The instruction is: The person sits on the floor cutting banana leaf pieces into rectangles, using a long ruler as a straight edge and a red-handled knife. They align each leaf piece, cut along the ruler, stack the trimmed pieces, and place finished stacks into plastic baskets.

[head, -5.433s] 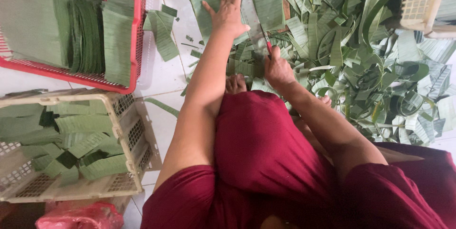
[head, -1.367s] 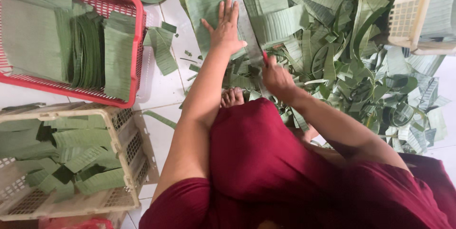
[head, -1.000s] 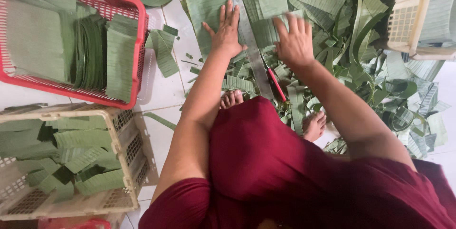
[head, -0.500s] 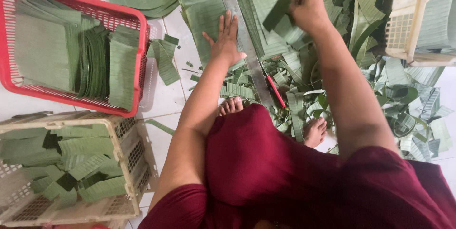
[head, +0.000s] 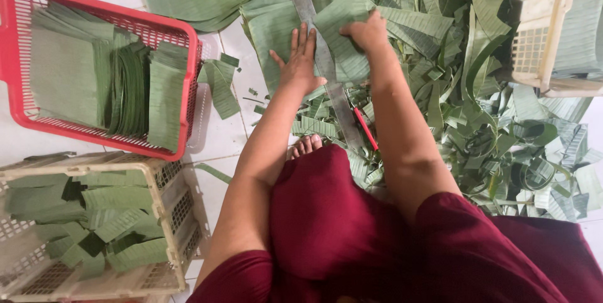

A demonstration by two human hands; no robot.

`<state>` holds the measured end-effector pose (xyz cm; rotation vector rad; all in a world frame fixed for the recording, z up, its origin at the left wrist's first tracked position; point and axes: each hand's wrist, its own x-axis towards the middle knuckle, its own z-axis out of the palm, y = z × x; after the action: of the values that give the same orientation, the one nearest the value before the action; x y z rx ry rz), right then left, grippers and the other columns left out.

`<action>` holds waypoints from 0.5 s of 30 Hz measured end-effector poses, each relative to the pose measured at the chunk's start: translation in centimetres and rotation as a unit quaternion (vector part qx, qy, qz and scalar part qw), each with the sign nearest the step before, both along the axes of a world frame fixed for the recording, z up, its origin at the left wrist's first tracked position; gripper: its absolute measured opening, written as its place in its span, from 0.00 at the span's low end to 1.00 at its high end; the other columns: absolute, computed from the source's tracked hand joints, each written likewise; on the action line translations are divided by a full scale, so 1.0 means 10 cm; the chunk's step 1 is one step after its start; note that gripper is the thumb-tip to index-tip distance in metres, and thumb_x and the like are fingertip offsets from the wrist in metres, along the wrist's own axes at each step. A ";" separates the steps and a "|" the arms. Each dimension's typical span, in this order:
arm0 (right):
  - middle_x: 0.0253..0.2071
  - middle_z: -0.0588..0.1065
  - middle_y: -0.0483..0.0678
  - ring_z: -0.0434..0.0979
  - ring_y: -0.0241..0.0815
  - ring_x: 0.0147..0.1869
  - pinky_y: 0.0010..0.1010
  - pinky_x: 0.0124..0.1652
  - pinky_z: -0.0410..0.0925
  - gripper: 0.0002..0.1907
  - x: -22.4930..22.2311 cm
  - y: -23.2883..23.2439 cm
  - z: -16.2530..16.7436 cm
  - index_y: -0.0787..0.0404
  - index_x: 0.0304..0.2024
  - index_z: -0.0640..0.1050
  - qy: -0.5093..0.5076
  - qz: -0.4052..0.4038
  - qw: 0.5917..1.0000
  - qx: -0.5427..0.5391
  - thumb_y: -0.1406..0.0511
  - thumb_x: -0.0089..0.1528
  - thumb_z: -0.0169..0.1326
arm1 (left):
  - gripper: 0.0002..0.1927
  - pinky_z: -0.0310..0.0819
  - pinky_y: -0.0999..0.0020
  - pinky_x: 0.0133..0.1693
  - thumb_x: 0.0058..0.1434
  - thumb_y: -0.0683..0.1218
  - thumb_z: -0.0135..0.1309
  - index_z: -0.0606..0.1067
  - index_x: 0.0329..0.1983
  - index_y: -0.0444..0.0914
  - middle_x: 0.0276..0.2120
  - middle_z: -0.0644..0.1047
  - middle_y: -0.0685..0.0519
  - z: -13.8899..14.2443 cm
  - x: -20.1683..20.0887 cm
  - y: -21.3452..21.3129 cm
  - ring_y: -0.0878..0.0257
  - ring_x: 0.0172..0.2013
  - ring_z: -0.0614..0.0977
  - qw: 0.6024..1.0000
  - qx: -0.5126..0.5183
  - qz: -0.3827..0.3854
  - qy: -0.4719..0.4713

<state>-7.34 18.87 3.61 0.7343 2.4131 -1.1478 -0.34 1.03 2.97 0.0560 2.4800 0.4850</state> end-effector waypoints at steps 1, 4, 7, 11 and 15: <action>0.68 0.65 0.66 0.71 0.60 0.69 0.41 0.63 0.68 0.58 -0.02 0.04 0.04 0.69 0.68 0.60 -0.031 -0.013 0.999 -0.036 0.54 0.42 0.72 | 0.69 0.28 0.19 0.67 0.45 0.55 0.74 0.38 0.80 0.50 0.79 0.32 0.62 0.00 0.00 0.00 0.63 0.78 0.36 1.000 -0.002 0.000 -0.001; 0.69 0.63 0.64 0.71 0.56 0.68 0.38 0.63 0.68 0.54 0.02 0.10 0.08 0.66 0.67 0.64 -0.030 -0.043 0.997 -0.057 0.56 0.42 0.72 | 0.69 0.28 0.19 0.67 0.46 0.56 0.74 0.38 0.80 0.51 0.78 0.32 0.62 -0.01 -0.01 0.00 0.63 0.78 0.36 1.000 -0.006 -0.003 -0.001; 0.67 0.62 0.65 0.68 0.55 0.67 0.37 0.63 0.66 0.53 0.10 0.13 0.01 0.67 0.65 0.65 -0.002 -0.065 0.997 -0.031 0.55 0.44 0.75 | 0.69 0.29 0.20 0.68 0.46 0.56 0.74 0.38 0.80 0.52 0.78 0.32 0.63 -0.01 -0.01 0.01 0.63 0.77 0.36 1.000 -0.009 -0.004 -0.004; 0.63 0.69 0.65 0.72 0.51 0.66 0.36 0.63 0.64 0.58 0.19 0.13 -0.11 0.75 0.64 0.59 0.091 -0.058 0.987 -0.120 0.55 0.44 0.78 | 0.68 0.29 0.20 0.68 0.46 0.56 0.74 0.39 0.80 0.51 0.79 0.33 0.63 -0.01 -0.01 0.01 0.63 0.78 0.36 1.000 -0.011 -0.004 0.002; 0.58 0.74 0.63 0.76 0.53 0.61 0.35 0.59 0.67 0.53 0.20 0.12 -0.09 0.72 0.63 0.64 0.016 -0.056 0.998 -0.038 0.53 0.46 0.74 | 0.68 0.29 0.19 0.67 0.46 0.56 0.74 0.39 0.80 0.51 0.78 0.32 0.62 -0.01 -0.01 0.01 0.63 0.77 0.36 1.000 -0.010 -0.004 0.003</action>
<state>-5.38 20.07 2.74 0.8421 2.3654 -1.2965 -0.42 1.14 2.89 0.0599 2.4884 0.4556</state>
